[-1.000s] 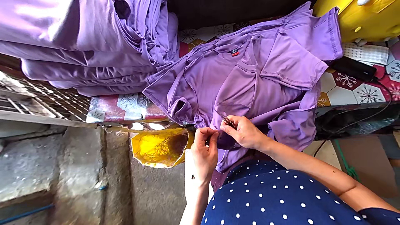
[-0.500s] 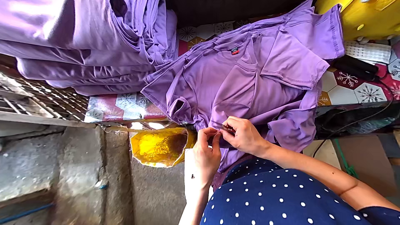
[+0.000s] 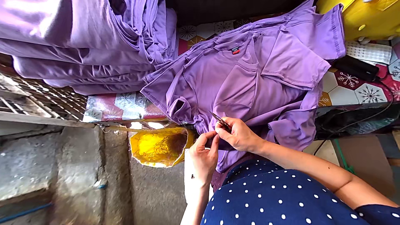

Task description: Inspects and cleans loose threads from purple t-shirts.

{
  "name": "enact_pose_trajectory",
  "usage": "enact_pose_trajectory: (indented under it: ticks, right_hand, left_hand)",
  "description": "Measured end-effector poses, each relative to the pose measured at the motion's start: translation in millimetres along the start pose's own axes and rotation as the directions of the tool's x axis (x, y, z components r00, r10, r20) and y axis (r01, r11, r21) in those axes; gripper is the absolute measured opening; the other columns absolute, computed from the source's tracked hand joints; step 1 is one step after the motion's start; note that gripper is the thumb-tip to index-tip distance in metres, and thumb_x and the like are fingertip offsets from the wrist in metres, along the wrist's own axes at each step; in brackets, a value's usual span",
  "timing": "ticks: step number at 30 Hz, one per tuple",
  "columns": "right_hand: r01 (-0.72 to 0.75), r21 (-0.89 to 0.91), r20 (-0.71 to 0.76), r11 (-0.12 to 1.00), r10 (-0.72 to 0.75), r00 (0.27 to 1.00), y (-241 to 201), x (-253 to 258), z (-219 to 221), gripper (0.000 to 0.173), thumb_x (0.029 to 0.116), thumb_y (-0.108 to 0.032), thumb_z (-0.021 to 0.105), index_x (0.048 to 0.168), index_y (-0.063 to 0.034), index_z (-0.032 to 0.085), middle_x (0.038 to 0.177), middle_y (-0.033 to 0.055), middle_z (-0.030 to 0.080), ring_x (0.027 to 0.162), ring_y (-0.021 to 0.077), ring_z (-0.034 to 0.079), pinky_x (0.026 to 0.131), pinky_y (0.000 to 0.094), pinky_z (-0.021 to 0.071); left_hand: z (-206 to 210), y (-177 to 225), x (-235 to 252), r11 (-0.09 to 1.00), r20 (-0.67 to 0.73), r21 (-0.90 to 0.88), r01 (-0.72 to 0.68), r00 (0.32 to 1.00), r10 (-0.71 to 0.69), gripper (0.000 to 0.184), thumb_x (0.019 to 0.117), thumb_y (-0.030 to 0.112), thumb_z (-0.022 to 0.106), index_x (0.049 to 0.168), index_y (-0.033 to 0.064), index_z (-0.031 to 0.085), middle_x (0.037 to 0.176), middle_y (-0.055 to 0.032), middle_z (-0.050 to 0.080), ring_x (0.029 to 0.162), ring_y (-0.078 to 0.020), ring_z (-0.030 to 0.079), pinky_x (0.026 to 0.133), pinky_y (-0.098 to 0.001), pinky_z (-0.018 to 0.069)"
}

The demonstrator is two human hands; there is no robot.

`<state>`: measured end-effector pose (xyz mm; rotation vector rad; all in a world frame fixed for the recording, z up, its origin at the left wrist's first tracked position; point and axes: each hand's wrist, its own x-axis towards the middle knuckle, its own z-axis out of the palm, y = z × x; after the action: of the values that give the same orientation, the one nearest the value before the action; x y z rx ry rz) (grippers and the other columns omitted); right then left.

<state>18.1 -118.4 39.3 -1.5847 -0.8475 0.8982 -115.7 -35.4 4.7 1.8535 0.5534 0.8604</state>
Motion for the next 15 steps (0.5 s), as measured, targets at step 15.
enact_pose_trajectory:
  ticks: [15]
  right_hand:
    - [0.229, -0.517, 0.265, 0.825, -0.100, 0.959, 29, 1, -54, 0.055, 0.1030, -0.055, 0.047, 0.076, -0.0105, 0.064, 0.057, -0.0021, 0.047, 0.056, 0.0122, 0.050, 0.055, 0.0362, 0.0375]
  left_hand:
    - [0, -11, 13, 0.996, 0.074, 0.070, -0.053, 0.996, 0.047, 0.011, 0.1039, 0.007, 0.053, 0.101, 0.0003, 0.062, 0.075, 0.0063, 0.064, 0.069, 0.0078, 0.060, 0.068, -0.0117, 0.0512]
